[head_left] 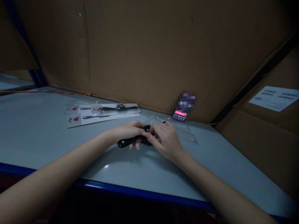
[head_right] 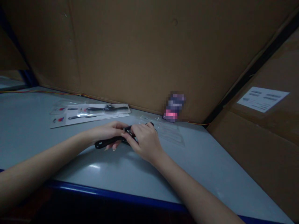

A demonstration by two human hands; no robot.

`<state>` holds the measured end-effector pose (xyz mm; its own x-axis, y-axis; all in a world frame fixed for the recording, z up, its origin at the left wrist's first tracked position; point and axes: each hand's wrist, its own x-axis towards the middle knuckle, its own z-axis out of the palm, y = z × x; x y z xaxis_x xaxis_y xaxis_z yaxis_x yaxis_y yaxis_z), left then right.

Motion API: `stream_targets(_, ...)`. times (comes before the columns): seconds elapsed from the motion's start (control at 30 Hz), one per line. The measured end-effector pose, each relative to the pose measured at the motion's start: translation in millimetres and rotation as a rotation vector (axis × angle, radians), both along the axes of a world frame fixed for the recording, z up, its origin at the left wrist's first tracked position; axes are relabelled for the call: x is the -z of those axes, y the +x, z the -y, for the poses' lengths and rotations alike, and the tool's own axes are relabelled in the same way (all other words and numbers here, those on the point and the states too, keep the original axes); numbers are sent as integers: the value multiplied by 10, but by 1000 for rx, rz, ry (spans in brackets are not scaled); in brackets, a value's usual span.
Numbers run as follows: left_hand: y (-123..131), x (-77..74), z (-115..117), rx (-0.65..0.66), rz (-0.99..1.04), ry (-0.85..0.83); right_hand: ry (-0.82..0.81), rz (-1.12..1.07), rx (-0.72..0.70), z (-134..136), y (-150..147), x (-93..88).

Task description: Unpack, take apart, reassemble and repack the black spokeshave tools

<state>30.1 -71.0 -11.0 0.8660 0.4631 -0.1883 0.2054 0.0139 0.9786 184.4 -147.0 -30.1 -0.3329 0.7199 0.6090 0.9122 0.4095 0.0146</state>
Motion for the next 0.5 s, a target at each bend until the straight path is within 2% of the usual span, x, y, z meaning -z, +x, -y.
stream_targets(0.17, -1, 5, -4, 22, -27, 21, -61, -67, 8, -14, 21, -4)
stream_targets(0.33, 3, 23, -19, 73, -16, -6, 32, -246, 51, -44, 36, 40)
stream_targets(0.5, -3, 21, -21, 45, 16, -25, 50, -304, -72, -22, 32, 43)
